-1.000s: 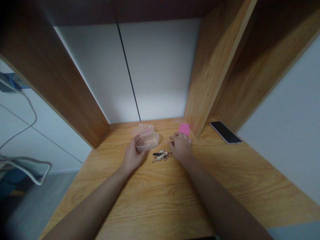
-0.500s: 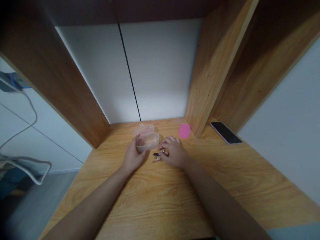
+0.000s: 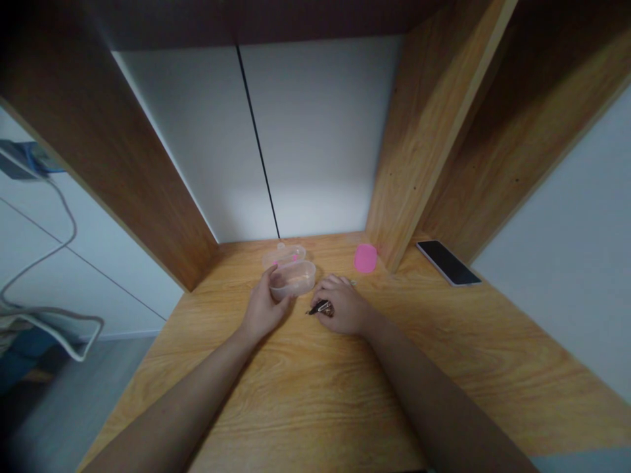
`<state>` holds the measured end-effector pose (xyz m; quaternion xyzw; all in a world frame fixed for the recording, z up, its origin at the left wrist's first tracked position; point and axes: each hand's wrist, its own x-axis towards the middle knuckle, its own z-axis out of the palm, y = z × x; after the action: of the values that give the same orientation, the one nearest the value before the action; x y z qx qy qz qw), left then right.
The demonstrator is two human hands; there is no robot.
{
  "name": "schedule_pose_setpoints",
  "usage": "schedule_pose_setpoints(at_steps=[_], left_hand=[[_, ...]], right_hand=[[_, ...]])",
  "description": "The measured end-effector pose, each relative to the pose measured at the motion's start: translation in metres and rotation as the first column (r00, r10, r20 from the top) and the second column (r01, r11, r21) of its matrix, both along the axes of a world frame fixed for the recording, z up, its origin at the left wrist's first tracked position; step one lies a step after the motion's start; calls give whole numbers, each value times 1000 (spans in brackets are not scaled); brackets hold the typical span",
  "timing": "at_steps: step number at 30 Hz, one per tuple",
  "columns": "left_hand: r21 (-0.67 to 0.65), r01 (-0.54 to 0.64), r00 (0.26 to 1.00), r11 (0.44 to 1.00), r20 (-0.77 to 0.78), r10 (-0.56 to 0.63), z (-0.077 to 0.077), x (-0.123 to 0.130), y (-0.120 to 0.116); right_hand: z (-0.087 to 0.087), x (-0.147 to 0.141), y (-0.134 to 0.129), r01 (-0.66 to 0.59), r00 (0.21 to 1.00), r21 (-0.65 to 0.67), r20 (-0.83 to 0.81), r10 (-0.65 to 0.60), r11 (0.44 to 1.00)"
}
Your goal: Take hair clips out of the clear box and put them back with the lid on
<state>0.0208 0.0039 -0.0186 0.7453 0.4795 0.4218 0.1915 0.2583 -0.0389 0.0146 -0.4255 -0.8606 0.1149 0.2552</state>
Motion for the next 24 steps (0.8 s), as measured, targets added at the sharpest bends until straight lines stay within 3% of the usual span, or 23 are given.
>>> schedule_pose_setpoints(at_steps=[12,18,24], left_hand=[[6,3,1000,1000,15,-4,-3,0,0],[-2,8,1000,1000,29,-8,-2,0,0],[-7,1,1000,1000,13,-1,0,0,-1]], right_hand=[[4,-4,-2,9,986,76,-164,3,997],[1,1,4,193,960,147,-233,-155,970],[-8,6,10,386,889,114,-311,-336,916]])
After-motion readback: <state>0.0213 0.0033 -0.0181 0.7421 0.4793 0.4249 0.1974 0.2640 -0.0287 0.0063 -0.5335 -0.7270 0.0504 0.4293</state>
